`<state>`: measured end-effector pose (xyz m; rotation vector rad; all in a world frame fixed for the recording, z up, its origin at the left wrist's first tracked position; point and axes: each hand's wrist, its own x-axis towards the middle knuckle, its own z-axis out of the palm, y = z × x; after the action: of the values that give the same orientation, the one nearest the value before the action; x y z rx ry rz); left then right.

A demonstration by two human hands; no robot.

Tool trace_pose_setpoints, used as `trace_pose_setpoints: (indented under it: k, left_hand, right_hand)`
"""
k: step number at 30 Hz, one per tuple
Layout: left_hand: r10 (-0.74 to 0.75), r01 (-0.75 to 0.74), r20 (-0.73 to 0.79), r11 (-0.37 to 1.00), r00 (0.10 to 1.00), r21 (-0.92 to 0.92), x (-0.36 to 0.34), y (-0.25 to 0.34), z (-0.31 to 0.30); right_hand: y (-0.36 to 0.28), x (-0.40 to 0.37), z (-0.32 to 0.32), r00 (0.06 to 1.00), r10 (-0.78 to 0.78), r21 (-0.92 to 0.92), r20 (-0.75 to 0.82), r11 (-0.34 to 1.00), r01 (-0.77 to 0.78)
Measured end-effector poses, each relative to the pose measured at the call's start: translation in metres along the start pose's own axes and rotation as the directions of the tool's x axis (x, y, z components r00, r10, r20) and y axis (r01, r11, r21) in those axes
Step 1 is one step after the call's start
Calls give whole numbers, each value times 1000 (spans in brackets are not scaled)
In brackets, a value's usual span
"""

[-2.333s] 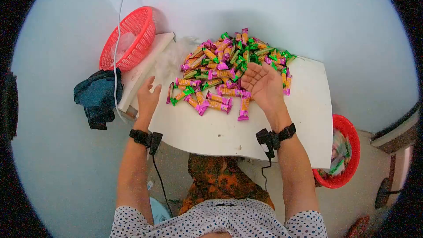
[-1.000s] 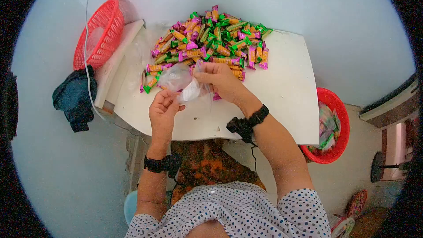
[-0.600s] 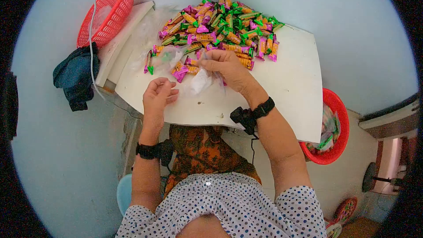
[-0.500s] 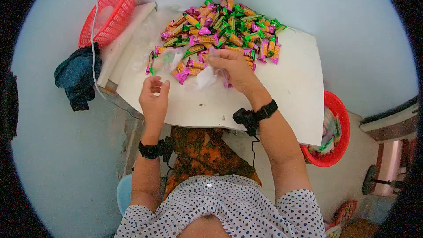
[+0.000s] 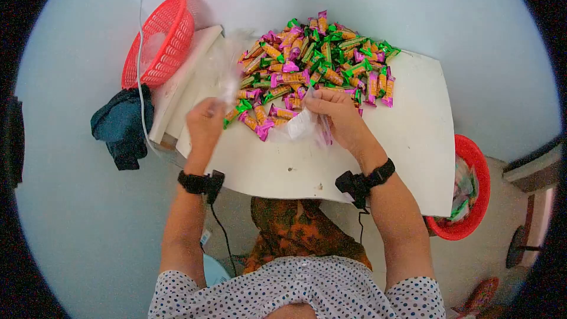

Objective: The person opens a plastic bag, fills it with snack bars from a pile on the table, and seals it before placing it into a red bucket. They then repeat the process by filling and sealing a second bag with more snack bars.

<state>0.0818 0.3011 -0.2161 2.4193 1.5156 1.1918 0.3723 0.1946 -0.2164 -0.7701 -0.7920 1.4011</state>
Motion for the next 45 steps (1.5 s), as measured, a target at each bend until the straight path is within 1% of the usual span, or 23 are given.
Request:
trace_pose_setpoints:
  k: [1, 3, 6, 7, 10, 12, 13, 14, 16, 19, 22, 23, 26, 28, 29, 32, 35, 36, 37, 39, 41, 44, 45]
  left_hand:
    - [-75, 75, -44, 997, 996, 5, 9, -9, -10]
    - [64, -27, -134, 965, 989, 259, 23, -44, -26]
    - [-56, 55, -12, 882, 998, 468, 31, -73, -28]
    - [-157, 105, 69, 871, 985, 479, 35, -72, -27]
    - [-115, 42, 116, 865, 986, 500, 44, -89, -4]
    - [-173, 97, 152, 908, 973, 408, 63, -123, 13]
    - [-202, 129, 172, 924, 964, 361, 73, -124, 21]
    - [-304, 253, 186, 933, 934, 255, 79, -125, 29]
    - [-488, 494, 245, 868, 838, 42, 94, -107, 36]
    - [-505, 571, 312, 803, 805, -173, 119, -114, 64]
    - [-304, 506, 442, 724, 844, -469, 125, -103, 77]
    - [-263, 495, 500, 763, 825, -416, 127, -96, 74]
    - [-174, 369, 468, 855, 866, -364, 126, -101, 78]
    - [-175, 211, 339, 975, 924, -72, 130, -104, 72]
    - [-158, 139, 275, 986, 949, 87, 130, -106, 68]
    - [-3, -26, 88, 946, 996, 322, 117, -63, 36]
    - [-1, 11, 106, 995, 994, -98, 81, -6, 12]
    - [-88, 181, 268, 921, 959, -345, 64, 12, 10]
    - [-126, 369, 437, 762, 891, -532, 46, 31, 9]
    - [-127, 564, 612, 563, 781, -604, 16, 80, 1]
    - [-102, 676, 706, 410, 701, -612, -9, 105, 2]
    - [-87, 626, 685, 502, 723, -597, -39, 101, 13]
    - [-153, 687, 696, 403, 702, -604, -46, 100, 14]
  right_hand:
    - [1, 2, -2, 1000, 10, 5, 7, 1000, -10]
    - [5, 4, -9, 999, 34, 14, 18, 999, -34]
    - [5, 5, -7, 998, 60, 31, -13, 998, -59]
    - [6, 6, -8, 998, 67, 51, -8, 996, -67]
    - [5, 4, -11, 992, 119, 74, 28, 990, -121]
    - [-3, 0, -9, 979, 185, 50, 82, 981, -189]
    - [7, 4, -8, 989, 147, 16, 31, 989, -148]
    - [11, 4, -9, 988, 149, 4, 47, 989, -150]
    - [12, 5, -11, 985, 152, -28, 83, 988, -150]
    - [5, 2, -7, 989, 143, -19, 43, 990, -142]
    - [9, 5, -5, 995, 94, -5, -46, 996, -94]
    - [10, 5, -5, 994, 75, 2, -77, 997, -75]
    - [6, 5, -10, 996, 79, 44, -32, 996, -78]
    - [3, 5, -10, 996, 65, 23, -64, 998, -64]
    - [1, 5, -11, 995, 59, 11, -80, 998, -58]
    - [1, 7, -13, 993, 39, 43, -115, 998, -34]
    - [0, 4, -10, 994, 2, 44, -106, 999, 3]
    - [1, 6, -10, 996, -13, 44, -86, 999, 17]
    - [3, 7, -12, 998, -23, 8, -58, 1000, 24]
    - [-3, 4, -7, 1000, -8, -52, 2, 999, 8]
    - [-2, -1, -3, 998, 5, -106, 56, 994, 1]
    - [0, -2, -4, 992, 2, -185, 129, 983, 22]
    - [0, -2, -6, 988, -1, -212, 152, 977, 34]
